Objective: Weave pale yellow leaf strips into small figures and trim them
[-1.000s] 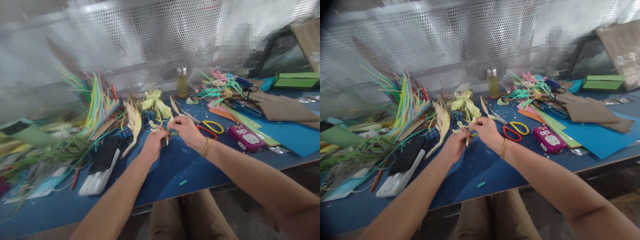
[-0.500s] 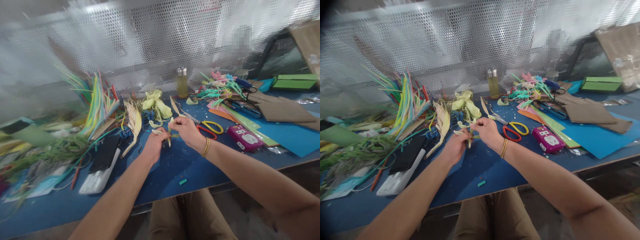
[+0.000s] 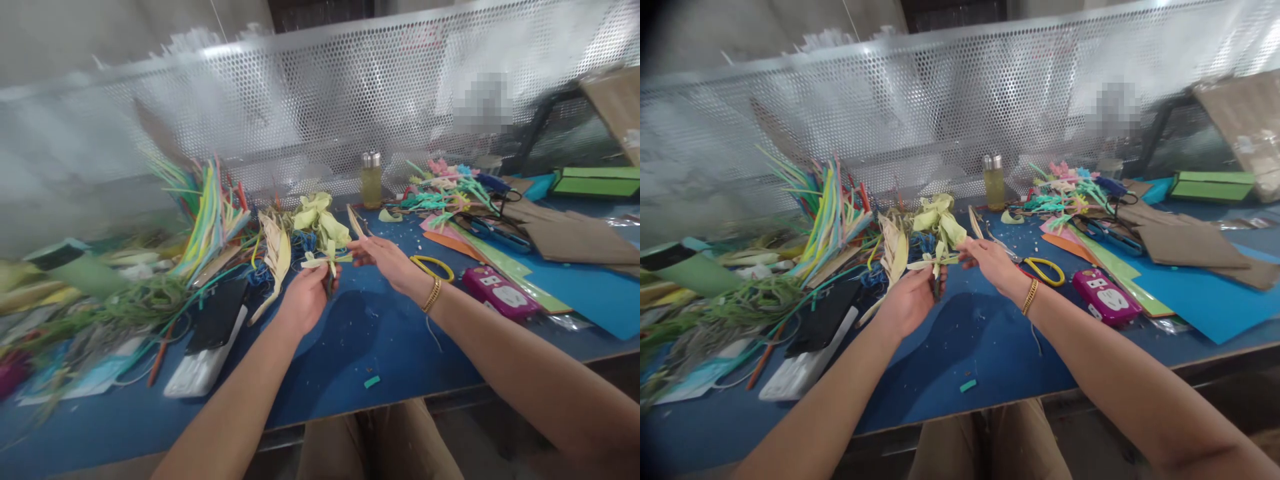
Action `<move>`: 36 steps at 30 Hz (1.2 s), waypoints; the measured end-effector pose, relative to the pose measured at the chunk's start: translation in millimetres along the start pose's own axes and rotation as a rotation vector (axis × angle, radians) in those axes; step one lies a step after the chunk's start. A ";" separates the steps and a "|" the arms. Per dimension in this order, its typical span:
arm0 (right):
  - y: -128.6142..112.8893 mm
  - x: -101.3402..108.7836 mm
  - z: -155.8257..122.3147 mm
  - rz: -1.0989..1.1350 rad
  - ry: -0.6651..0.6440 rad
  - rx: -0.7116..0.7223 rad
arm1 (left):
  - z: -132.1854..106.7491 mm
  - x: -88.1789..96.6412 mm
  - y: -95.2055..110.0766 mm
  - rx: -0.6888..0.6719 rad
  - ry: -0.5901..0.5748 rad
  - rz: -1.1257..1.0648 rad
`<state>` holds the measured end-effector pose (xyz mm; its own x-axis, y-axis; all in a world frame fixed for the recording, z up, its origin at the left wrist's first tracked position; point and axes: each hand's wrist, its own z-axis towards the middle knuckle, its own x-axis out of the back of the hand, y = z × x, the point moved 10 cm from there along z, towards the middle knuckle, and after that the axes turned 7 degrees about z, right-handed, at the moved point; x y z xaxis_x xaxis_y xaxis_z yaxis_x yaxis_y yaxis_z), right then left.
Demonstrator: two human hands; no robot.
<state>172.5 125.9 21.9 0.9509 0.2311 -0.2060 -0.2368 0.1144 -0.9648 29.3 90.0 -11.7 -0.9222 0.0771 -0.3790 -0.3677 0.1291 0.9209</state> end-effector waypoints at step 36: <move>-65.4 -45.5 -42.1 -0.924 -0.131 0.851 | 0.1 3.0 5.0 -0.086 0.011 0.147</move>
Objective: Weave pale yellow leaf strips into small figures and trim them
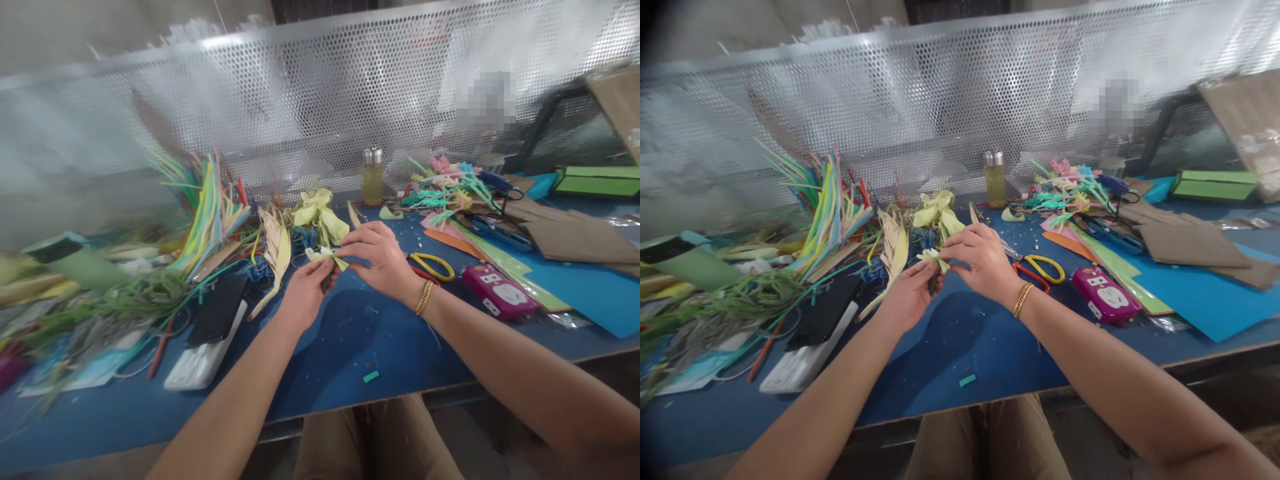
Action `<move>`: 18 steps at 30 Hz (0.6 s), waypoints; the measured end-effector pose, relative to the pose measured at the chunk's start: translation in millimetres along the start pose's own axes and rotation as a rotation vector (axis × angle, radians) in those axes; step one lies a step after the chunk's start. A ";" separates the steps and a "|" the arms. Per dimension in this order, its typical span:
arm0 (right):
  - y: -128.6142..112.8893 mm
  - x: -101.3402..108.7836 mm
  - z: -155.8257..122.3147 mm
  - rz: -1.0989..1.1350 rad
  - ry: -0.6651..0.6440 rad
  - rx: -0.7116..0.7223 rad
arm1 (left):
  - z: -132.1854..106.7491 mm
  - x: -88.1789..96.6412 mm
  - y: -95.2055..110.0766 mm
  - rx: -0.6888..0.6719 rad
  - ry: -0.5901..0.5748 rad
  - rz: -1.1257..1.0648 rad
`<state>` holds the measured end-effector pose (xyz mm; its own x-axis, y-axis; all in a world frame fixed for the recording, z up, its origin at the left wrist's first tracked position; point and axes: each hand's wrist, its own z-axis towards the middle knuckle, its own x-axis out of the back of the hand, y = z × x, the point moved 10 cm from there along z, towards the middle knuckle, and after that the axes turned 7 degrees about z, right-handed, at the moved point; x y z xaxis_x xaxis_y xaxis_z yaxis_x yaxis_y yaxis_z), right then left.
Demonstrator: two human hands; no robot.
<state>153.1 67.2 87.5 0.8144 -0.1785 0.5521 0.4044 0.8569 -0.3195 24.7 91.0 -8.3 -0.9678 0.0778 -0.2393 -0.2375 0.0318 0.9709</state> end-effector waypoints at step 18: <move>27.7 -4.9 -7.1 0.268 0.085 -0.308 | 3.8 -0.4 10.2 -0.195 -0.021 0.406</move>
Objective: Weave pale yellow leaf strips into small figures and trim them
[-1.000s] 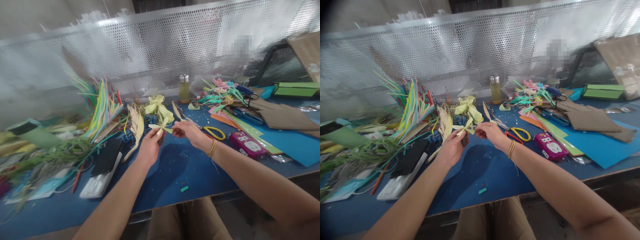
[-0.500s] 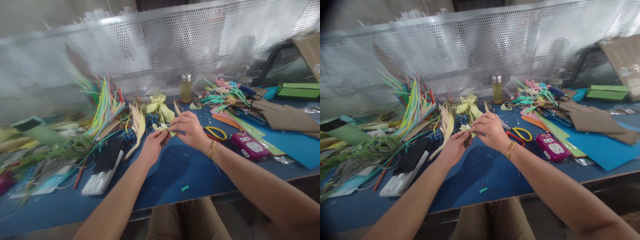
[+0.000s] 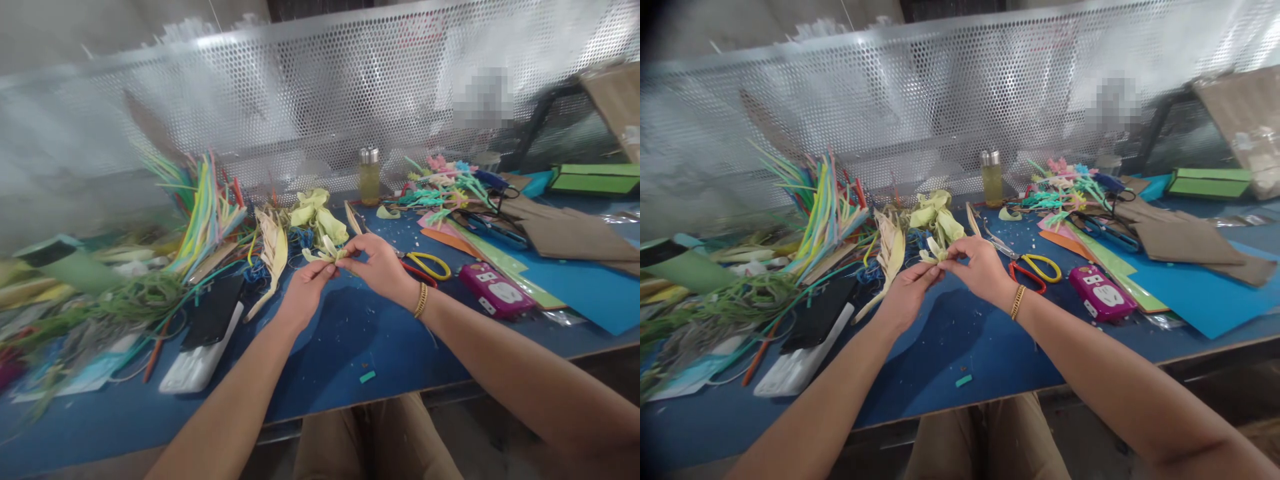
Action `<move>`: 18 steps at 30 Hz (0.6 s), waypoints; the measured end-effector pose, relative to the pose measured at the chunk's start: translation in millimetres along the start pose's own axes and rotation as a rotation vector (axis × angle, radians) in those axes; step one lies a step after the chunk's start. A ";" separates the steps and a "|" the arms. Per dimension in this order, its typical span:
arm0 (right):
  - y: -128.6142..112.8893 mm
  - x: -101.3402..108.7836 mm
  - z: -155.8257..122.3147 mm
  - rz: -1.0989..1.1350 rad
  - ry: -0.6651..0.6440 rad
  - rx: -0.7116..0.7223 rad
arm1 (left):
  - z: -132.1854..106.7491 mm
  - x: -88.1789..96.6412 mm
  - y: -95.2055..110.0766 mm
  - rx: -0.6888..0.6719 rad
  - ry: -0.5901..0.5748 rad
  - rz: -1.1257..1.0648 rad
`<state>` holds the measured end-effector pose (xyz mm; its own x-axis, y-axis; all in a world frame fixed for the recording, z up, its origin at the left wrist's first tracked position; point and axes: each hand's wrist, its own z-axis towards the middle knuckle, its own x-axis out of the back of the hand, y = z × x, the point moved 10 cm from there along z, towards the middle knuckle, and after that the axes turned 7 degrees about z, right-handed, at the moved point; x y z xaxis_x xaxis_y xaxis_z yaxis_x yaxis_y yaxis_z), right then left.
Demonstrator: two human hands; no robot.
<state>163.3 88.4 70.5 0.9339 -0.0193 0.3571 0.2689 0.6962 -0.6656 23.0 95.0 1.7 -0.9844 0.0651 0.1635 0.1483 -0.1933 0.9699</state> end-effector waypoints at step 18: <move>50.1 -20.7 -10.3 0.513 -0.035 -0.464 | -1.7 8.9 10.5 -0.015 0.111 0.012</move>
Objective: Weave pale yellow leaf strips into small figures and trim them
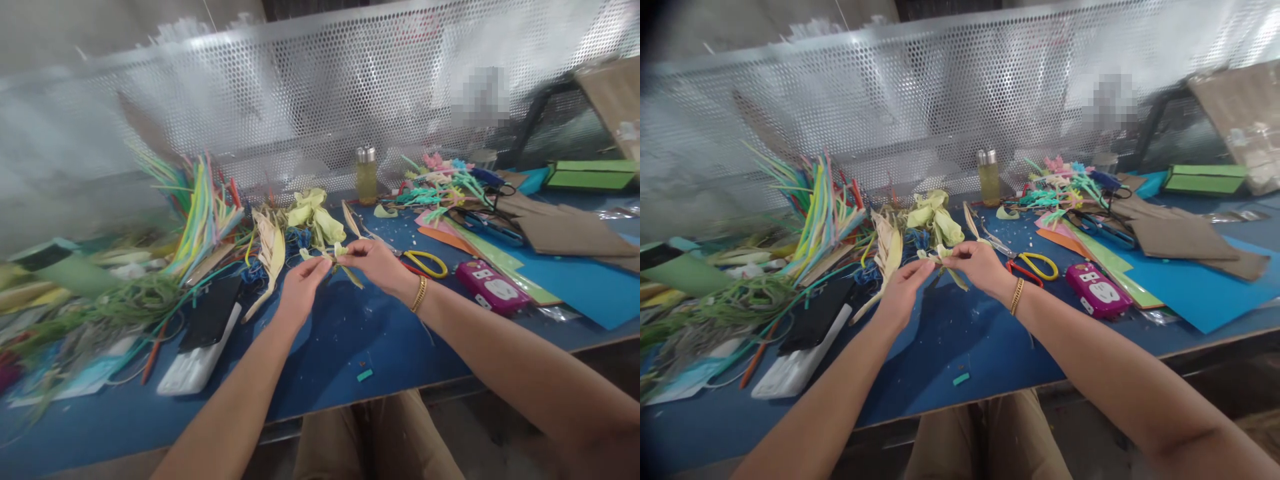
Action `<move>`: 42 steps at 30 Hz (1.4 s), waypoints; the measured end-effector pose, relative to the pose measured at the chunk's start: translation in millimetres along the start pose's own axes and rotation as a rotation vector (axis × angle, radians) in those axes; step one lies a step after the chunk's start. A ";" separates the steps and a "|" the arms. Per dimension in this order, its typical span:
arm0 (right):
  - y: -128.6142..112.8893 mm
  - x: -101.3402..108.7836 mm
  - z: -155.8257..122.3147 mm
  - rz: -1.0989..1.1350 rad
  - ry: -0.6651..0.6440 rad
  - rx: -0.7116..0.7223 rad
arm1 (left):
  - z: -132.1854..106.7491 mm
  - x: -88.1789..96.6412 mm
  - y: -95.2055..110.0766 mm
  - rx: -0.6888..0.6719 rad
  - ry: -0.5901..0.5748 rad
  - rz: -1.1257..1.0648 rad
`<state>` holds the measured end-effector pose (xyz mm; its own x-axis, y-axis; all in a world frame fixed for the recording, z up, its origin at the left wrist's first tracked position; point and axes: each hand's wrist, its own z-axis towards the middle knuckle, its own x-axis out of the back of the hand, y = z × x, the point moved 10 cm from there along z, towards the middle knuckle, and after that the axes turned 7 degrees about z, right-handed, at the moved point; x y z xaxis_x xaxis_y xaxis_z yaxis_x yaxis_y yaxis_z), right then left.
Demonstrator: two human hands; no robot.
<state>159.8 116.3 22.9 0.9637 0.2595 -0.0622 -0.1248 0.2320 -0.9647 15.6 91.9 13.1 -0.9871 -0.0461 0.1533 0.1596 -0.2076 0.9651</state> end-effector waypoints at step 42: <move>3.3 -5.7 4.7 0.040 -0.147 -0.030 | -6.9 -17.6 -26.1 0.235 -0.172 -0.218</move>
<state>152.8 120.0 21.3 0.9131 0.4026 -0.0647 -0.1530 0.1912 -0.9696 28.8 91.3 -16.3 -0.9885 0.1434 -0.0470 -0.0422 0.0369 0.9984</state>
